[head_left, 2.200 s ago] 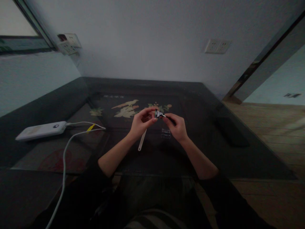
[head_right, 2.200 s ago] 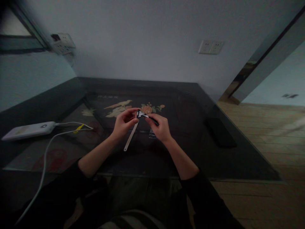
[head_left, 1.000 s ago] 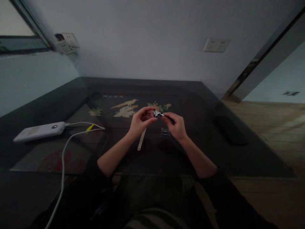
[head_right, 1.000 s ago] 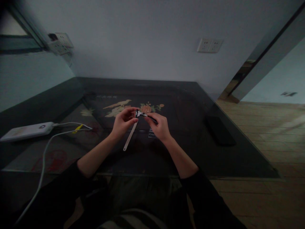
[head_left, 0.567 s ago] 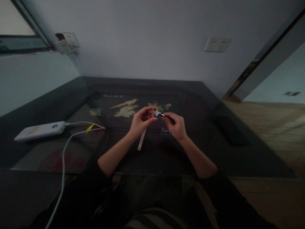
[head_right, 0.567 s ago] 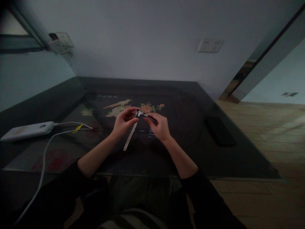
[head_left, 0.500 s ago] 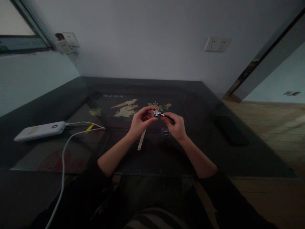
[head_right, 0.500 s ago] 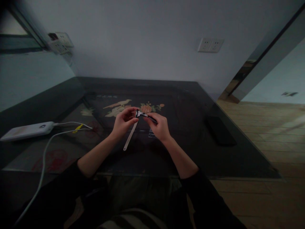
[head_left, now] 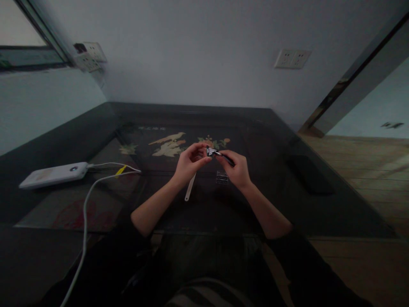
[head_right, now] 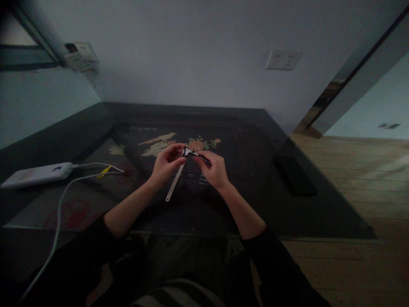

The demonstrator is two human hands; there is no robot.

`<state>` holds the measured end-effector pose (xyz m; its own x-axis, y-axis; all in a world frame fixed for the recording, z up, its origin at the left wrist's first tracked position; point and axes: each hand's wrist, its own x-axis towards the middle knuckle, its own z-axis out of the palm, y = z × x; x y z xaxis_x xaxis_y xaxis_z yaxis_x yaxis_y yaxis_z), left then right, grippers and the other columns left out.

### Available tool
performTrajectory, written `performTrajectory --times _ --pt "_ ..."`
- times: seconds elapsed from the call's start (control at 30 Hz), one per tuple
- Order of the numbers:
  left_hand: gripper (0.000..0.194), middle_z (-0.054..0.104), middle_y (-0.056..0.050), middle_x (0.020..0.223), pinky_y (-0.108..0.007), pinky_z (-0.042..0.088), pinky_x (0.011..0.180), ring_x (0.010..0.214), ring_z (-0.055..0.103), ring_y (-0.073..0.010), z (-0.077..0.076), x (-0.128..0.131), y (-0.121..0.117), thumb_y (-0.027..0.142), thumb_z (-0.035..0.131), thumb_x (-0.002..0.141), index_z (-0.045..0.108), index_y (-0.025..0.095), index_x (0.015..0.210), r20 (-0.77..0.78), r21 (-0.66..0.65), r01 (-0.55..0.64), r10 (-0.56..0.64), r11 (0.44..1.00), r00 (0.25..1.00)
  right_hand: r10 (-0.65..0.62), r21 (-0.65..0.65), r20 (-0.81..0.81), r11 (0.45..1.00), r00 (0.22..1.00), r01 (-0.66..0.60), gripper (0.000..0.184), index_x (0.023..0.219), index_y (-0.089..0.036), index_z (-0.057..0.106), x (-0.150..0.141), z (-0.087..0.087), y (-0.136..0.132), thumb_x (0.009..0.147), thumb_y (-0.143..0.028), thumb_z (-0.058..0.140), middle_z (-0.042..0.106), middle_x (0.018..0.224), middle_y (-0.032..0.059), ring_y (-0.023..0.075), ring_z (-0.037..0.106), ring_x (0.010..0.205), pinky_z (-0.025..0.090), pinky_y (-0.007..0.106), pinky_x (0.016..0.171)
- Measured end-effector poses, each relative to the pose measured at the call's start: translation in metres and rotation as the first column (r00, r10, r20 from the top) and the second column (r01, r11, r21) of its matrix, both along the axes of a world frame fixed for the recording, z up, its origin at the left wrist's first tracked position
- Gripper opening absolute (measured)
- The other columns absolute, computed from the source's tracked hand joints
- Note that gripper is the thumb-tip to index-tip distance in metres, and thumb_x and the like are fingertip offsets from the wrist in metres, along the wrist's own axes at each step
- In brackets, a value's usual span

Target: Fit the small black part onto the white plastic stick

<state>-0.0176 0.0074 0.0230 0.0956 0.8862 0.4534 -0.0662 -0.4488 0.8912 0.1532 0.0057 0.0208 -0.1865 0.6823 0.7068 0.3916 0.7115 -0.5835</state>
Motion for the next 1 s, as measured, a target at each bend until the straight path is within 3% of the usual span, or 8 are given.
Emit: performTrajectory --times 0.43,0.63,0.83,1.0 --pt "0.034 0.061 -0.003 0.086 -0.021 0.046 0.063 0.074 0.057 -0.0105 -0.001 0.002 0.001 0.029 0.071 0.07 0.055 0.017 0.097 0.056 -0.055 0.05 -0.047 0.997 0.997 -0.003 -0.059 0.085 0.998 0.996 0.008 0.019 0.1 -0.019 0.063 0.001 -0.001 0.001 0.086 -0.03 0.056 0.068 0.096 0.0058 0.0194 0.064 0.084 0.047 0.032 0.075" --pt "0.025 0.058 -0.002 0.076 -0.021 0.042 0.056 0.065 0.054 -0.0094 -0.002 0.001 0.004 0.037 0.052 0.086 0.054 0.017 0.1 0.06 -0.103 0.071 -0.066 0.992 0.996 -0.002 -0.216 0.016 0.976 1.0 0.005 0.021 0.094 -0.02 0.06 0.001 -0.002 0.003 0.092 -0.036 0.046 0.062 0.066 0.0005 0.0146 0.058 0.06 0.043 0.029 0.062" --pt "0.014 0.058 0.0 0.069 -0.021 0.04 0.056 0.061 0.052 -0.0088 -0.004 0.0 0.008 0.027 0.053 0.085 0.057 0.016 0.093 -0.005 -0.152 -0.001 0.0 0.988 1.0 0.048 -0.442 -0.315 0.876 0.948 -0.191 0.027 0.09 -0.02 0.051 -0.001 0.0 0.009 0.089 -0.046 0.045 0.061 0.059 -0.0007 0.0111 0.051 0.048 0.038 0.024 0.048" --pt "0.015 0.058 0.001 0.067 -0.021 0.04 0.056 0.059 0.052 -0.0094 -0.005 0.002 0.005 0.028 0.053 0.084 0.058 0.015 0.091 -0.195 -0.152 -0.011 -0.02 0.988 0.981 0.039 -0.545 -0.481 0.769 0.876 -0.334 0.027 0.086 -0.02 0.052 -0.003 0.0 0.008 0.082 -0.047 0.055 0.063 0.064 0.0012 0.0127 0.053 0.052 0.036 0.023 0.045"
